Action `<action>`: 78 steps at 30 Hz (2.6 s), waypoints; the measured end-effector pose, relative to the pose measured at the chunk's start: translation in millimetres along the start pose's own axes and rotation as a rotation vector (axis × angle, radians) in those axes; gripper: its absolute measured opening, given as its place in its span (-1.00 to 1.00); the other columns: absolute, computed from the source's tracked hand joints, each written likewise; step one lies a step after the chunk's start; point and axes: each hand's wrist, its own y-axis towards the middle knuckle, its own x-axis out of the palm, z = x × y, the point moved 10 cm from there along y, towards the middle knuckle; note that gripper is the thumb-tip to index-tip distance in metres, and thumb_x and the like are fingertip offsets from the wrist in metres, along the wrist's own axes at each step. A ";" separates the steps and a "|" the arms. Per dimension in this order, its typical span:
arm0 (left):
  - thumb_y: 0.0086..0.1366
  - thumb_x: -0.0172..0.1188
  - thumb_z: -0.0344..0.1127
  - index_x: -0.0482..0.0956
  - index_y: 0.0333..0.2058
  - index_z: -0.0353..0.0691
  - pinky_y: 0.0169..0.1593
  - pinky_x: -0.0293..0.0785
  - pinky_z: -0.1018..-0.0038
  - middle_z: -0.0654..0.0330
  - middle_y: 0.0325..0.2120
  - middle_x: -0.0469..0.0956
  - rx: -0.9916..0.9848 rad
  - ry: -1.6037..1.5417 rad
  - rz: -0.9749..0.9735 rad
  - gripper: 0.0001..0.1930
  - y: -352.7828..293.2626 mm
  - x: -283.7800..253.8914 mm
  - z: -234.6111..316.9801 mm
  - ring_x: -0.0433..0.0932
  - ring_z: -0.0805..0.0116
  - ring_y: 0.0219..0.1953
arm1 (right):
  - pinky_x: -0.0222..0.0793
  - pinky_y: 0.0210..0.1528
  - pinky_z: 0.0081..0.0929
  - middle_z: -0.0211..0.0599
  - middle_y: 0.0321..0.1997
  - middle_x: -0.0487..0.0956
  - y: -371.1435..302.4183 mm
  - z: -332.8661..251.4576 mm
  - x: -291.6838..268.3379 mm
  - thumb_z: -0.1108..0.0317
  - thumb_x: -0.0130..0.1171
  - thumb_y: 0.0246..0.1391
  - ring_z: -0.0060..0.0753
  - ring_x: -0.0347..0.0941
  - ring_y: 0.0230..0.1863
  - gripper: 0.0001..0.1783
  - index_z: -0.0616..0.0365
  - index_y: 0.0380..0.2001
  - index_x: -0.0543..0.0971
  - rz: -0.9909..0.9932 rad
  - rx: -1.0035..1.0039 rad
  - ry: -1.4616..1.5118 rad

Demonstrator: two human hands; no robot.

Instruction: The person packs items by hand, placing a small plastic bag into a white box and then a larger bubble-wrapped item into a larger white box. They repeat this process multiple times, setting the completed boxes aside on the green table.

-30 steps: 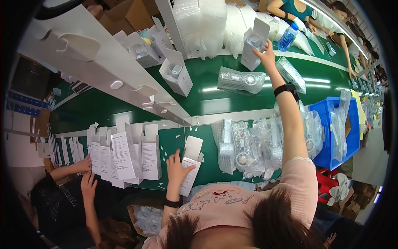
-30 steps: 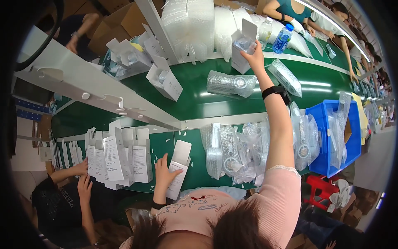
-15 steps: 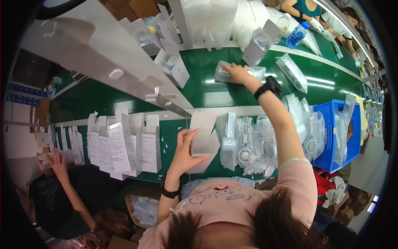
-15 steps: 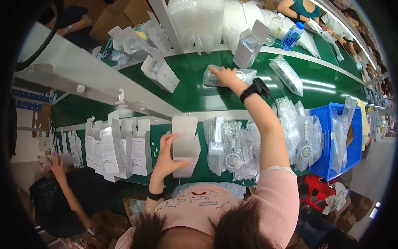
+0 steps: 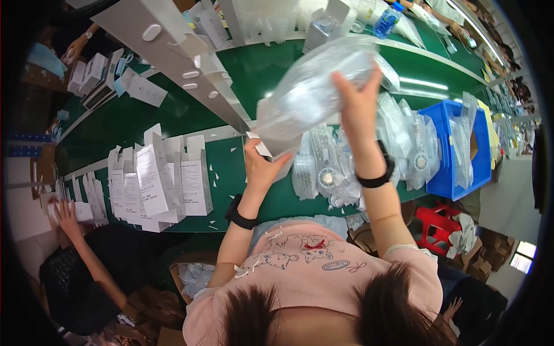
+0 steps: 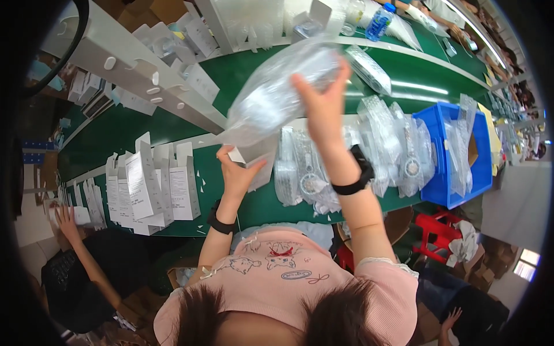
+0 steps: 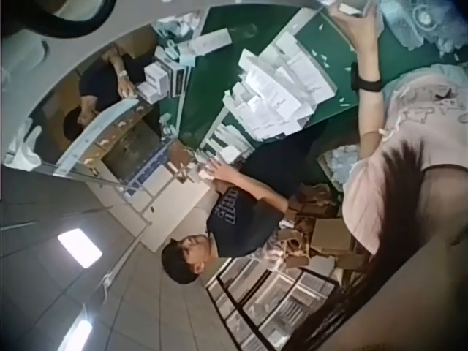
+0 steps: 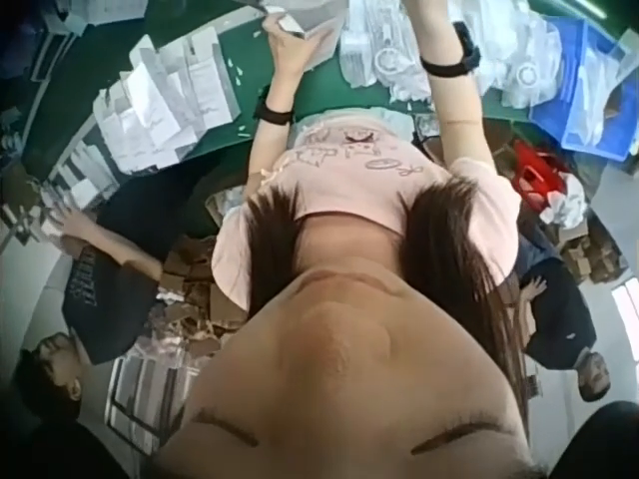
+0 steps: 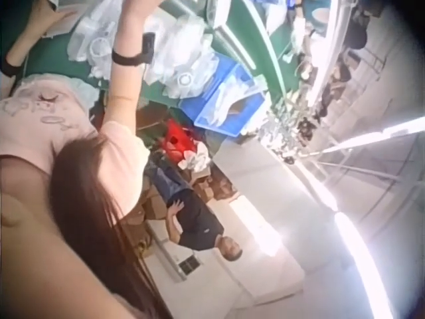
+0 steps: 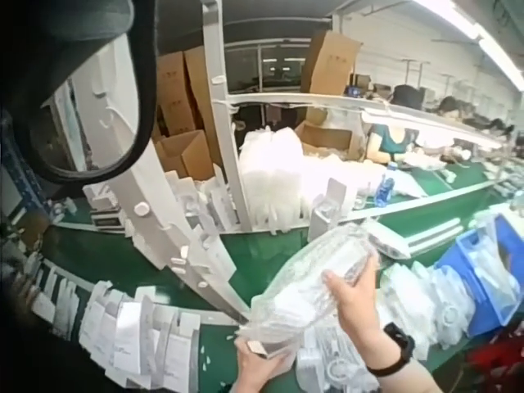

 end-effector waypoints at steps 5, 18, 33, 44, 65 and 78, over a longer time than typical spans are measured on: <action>-0.24 0.44 -0.34 0.03 -0.17 -0.22 -0.02 0.22 0.28 -0.17 -0.03 0.16 -0.049 0.074 0.163 -0.24 -10.3 -6.1 5.7 0.28 0.00 -0.04 | 0.32 -0.13 -0.42 -0.12 -0.07 0.32 -51.5 2.1 37.6 0.45 0.28 -0.25 -0.24 0.35 -0.10 -0.28 0.14 0.01 0.16 -0.031 -0.478 -0.642; -0.28 0.44 -0.47 -0.04 -0.19 -0.07 0.03 0.20 0.21 -0.21 0.03 0.06 0.461 -0.194 0.256 -0.20 -5.8 -21.0 55.1 0.21 0.01 0.04 | 0.34 -0.17 -0.39 -0.10 -0.02 0.33 -86.5 -4.0 66.6 0.37 0.22 -0.18 -0.09 0.34 -0.09 -0.59 0.10 -0.17 0.43 -0.682 -0.693 -1.073; -0.19 0.38 -0.44 0.08 -0.04 -0.18 0.01 0.22 0.42 -0.01 0.11 0.01 0.056 0.056 0.120 -0.24 -40.6 -56.7 -7.5 0.14 0.21 0.07 | 0.34 -0.25 -0.30 -0.15 -0.38 0.53 -33.0 240.4 -112.6 0.34 0.26 -0.40 -0.04 0.43 -0.28 -0.64 0.19 -0.39 0.51 -1.291 0.213 -1.473; -0.14 0.30 -0.46 0.42 -0.24 -0.19 0.02 0.22 0.34 0.03 0.01 0.18 -0.030 0.212 0.068 -0.60 -20.2 -70.9 30.8 0.26 0.06 0.00 | 0.24 -0.09 -0.45 -0.23 -0.19 0.52 -45.4 137.7 -88.9 0.44 0.00 -0.08 -0.34 0.34 -0.06 -0.91 0.11 -0.43 0.38 -0.956 0.134 -0.849; -0.09 0.31 -0.39 0.39 -0.25 -0.24 -0.17 0.32 0.43 0.03 -0.11 0.31 0.157 -0.133 0.037 -0.61 -20.7 -37.4 110.1 0.35 0.22 -0.11 | 0.38 -0.16 -0.29 -0.36 -0.50 0.32 -70.8 77.1 13.1 0.41 -0.11 0.11 -0.28 0.42 -0.24 -0.94 0.10 -0.33 0.27 -0.328 0.585 0.343; -0.12 0.29 -0.43 0.45 -0.35 -0.30 -0.24 0.35 0.43 0.02 -0.28 0.43 0.146 0.114 0.216 -0.71 -16.0 -78.7 98.1 0.44 0.21 -0.28 | 0.34 -0.17 -0.53 -0.28 -0.25 0.46 -84.0 23.5 48.4 0.64 0.15 -0.22 -0.40 0.41 -0.20 -0.68 0.24 -0.28 0.42 -0.710 -0.035 -0.471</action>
